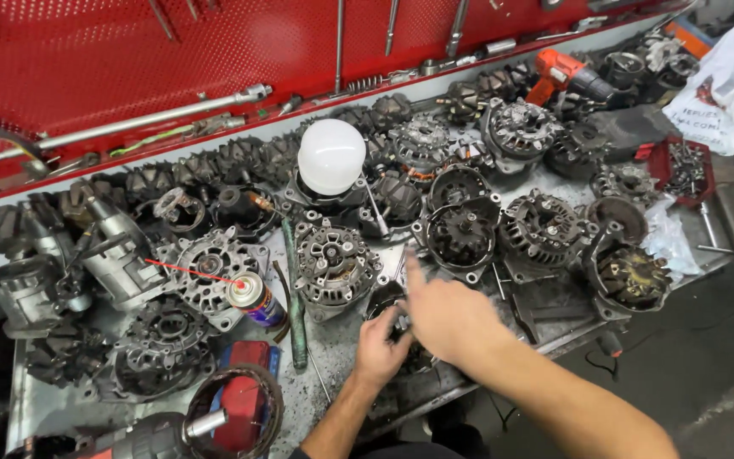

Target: Disassembling and inspecting automotive alternators on a workbench.

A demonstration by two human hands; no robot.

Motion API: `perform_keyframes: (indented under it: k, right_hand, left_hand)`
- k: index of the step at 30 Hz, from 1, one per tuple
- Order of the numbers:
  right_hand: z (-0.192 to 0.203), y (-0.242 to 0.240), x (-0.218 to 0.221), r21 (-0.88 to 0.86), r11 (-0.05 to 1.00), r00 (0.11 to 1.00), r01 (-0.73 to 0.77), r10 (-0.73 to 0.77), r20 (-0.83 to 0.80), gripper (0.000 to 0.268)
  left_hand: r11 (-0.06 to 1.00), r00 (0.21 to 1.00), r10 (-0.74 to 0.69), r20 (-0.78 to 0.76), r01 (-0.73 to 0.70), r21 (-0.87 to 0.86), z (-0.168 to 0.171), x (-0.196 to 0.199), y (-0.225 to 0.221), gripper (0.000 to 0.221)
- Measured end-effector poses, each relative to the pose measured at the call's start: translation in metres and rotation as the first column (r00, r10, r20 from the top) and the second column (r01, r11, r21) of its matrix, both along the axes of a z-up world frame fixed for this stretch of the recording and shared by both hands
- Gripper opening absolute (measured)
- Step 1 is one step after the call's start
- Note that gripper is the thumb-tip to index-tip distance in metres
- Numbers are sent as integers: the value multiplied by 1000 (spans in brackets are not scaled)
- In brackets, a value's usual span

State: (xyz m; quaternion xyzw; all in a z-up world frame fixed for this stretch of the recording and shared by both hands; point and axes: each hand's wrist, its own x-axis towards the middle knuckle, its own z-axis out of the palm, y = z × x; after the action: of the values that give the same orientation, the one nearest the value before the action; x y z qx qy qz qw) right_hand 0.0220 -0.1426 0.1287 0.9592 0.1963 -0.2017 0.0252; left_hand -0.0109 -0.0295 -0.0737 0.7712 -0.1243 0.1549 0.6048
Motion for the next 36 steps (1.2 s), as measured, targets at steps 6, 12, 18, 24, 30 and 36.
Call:
perform_keyframes:
  k: [6,12,18,24,30,36]
  right_hand:
    - [5,-1,-28,287,865,905,-412,424,23,66]
    - [13,-25,-6,-47,998,997,-43,46,63,73]
    - [27,20,-9,274,889,914,-368,399,-68,68]
    - [18,-22,-11,-53,989,989,-142,139,-44,73]
    - [4,20,14,-16,958,953,-285,285,98,58]
    - [6,-11,-9,140,914,901,-380,401,-168,57]
  left_hand:
    - [997,997,43,58,-46,59,-54,10,3,26]
    - [999,991,40,-129,-37,31,-37,6,-3,44]
    - [992,997,52,-49,-57,-115,-37,3,-2,40]
    - [987,980,160,-116,-156,43,-41,4,-1,37]
    - [1000,1000,28,-2,-28,9,-54,14,5,19]
    - [995,996,-84,14,83,63,-49,18,11,33]
